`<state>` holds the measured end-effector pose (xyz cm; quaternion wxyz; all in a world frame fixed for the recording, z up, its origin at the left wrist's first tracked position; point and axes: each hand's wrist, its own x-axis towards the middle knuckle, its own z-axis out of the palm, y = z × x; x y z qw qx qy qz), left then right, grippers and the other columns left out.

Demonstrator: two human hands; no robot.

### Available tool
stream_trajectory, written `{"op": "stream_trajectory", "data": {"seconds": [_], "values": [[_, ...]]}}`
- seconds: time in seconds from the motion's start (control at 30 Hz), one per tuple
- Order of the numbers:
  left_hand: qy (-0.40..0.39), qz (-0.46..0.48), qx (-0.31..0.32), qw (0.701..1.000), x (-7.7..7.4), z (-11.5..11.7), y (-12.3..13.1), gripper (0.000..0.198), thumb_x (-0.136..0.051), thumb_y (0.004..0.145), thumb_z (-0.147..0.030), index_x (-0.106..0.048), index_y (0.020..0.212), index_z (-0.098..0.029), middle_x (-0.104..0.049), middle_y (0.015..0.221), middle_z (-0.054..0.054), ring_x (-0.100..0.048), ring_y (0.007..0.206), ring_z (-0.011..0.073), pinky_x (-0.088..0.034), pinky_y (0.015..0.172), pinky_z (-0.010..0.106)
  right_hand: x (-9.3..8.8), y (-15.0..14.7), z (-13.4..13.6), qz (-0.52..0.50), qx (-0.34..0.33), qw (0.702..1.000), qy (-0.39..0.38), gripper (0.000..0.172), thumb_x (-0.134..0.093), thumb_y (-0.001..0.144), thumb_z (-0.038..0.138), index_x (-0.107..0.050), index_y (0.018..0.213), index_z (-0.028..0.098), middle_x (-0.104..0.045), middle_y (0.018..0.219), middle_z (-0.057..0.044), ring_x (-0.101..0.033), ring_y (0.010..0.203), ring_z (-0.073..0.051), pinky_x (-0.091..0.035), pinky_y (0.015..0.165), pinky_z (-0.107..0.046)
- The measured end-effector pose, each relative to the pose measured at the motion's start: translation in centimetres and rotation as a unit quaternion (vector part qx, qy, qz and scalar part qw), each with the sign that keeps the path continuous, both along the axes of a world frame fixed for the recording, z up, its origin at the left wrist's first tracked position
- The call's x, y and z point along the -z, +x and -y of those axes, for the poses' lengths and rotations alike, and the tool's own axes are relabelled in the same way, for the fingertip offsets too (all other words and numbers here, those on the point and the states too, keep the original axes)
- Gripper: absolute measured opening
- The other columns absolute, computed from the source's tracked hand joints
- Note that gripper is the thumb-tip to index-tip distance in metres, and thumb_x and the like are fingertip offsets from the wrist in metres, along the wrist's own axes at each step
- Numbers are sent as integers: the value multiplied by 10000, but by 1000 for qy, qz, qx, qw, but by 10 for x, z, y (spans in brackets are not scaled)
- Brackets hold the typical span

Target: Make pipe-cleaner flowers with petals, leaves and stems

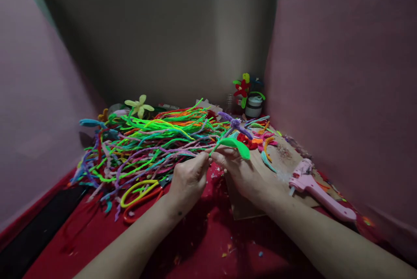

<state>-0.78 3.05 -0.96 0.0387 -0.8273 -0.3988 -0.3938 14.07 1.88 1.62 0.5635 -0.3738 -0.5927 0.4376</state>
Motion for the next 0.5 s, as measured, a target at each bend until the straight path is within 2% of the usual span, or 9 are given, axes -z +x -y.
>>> {"op": "stream_trajectory", "data": {"seconds": [0.07, 0.13, 0.23, 0.3, 0.4, 0.47, 0.5], "values": [[-68, 56, 10, 996, -5, 3, 2, 167, -445, 849, -164, -559, 727, -163, -497, 556, -32, -430, 475, 78, -327, 503, 199, 2, -1, -2, -22, 11, 1000, -8, 104, -633, 706, 313, -667, 710, 215, -634, 738, 3, -569, 743, -161, -464, 702, -273], [-165, 124, 21, 978, -11, 6, 5, 186, -455, 850, -205, -547, 692, -171, -435, 506, -52, -379, 442, 70, -307, 473, 195, 7, -2, -6, -52, -4, 998, -24, 103, -643, 699, 311, -667, 689, 212, -634, 739, 2, -569, 738, -154, -462, 724, -277], [-327, 234, 61, 914, -19, 9, 9, 236, -484, 841, -274, -519, 633, -169, -396, 445, -66, -338, 386, 60, -269, 414, 191, 16, -1, -14, -96, -69, 992, -35, 100, -630, 722, 293, -688, 716, 212, -644, 767, 0, -577, 765, -152, -447, 804, -306], [-413, 305, 108, 851, -21, 8, 9, 287, -521, 823, -300, -481, 575, -161, -404, 425, -62, -329, 366, 50, -242, 387, 182, 21, 0, -18, -118, -114, 986, -39, 134, -615, 740, 285, -708, 802, 212, -661, 837, -15, -585, 852, -173, -426, 868, -344], [-527, 399, 210, 720, -19, 3, 6, 262, -575, 790, -318, -495, 602, -156, -377, 387, -80, -268, 319, 31, -234, 370, 165, 27, 1, -22, -143, -154, 977, -41, 182, -622, 741, 261, -714, 894, 229, -674, 850, -18, -587, 912, -191, -404, 915, -375], [-583, 421, 277, 637, -16, 1, 3, 228, -593, 774, -343, -525, 655, -161, -329, 353, -104, -204, 282, 24, -245, 352, 164, 29, 1, -22, -142, -165, 976, -29, 170, -640, 730, 246, -719, 880, 246, -675, 820, -6, -593, 889, -184, -397, 931, -370], [-599, 421, 300, 612, -15, 0, 2, 225, -591, 773, -355, -532, 672, -163, -311, 341, -111, -183, 270, 24, -249, 343, 166, 29, 1, -21, -141, -162, 976, -22, 154, -647, 725, 246, -721, 860, 250, -673, 810, -1, -593, 877, -180, -397, 934, -367]]}}
